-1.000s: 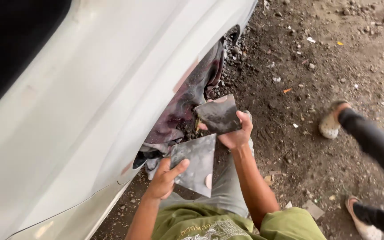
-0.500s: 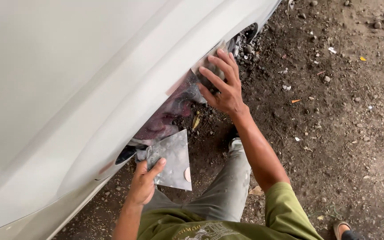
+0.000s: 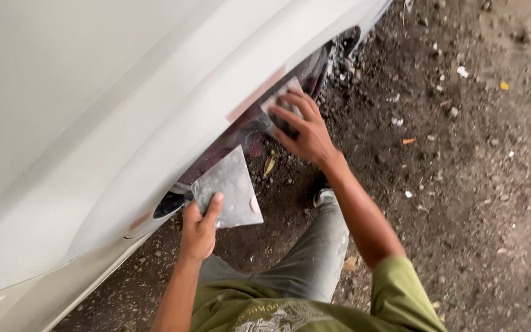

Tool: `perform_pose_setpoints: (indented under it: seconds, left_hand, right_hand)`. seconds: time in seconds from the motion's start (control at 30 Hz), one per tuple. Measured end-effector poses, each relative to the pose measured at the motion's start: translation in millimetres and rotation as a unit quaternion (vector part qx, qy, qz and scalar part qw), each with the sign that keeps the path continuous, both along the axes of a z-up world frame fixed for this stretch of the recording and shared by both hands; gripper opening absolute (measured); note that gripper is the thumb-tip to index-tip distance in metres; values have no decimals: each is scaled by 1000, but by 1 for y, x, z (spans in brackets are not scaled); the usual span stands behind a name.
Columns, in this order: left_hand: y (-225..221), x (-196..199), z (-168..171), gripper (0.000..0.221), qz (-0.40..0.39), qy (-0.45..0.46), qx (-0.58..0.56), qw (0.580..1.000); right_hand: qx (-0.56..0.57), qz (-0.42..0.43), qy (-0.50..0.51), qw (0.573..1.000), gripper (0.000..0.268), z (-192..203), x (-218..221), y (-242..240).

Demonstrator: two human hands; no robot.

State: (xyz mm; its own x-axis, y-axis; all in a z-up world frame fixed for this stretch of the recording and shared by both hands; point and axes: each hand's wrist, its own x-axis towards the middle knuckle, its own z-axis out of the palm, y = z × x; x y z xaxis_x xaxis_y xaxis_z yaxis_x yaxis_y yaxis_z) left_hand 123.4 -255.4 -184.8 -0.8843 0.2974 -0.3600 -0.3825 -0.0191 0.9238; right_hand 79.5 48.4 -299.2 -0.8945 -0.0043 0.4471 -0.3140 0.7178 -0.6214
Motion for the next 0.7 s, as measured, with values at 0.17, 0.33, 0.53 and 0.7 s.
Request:
perform_pose_setpoints:
  seconds: [0.17, 0.33, 0.53, 0.7]
  left_hand:
    - [33, -5, -27, 25, 65, 0, -22, 998]
    - [47, -19, 4, 23, 69, -84, 158, 981]
    - [40, -24, 20, 39, -99, 148, -104, 978]
    - [44, -19, 39, 35, -122, 232, -125, 957]
  right_hand:
    - [-291, 191, -56, 936, 42, 79, 92, -12]
    - [-266, 234, -111, 929, 50, 111, 99, 10]
    - [99, 205, -85, 970, 52, 176, 104, 21]
    - [153, 252, -30, 955, 47, 168, 97, 10]
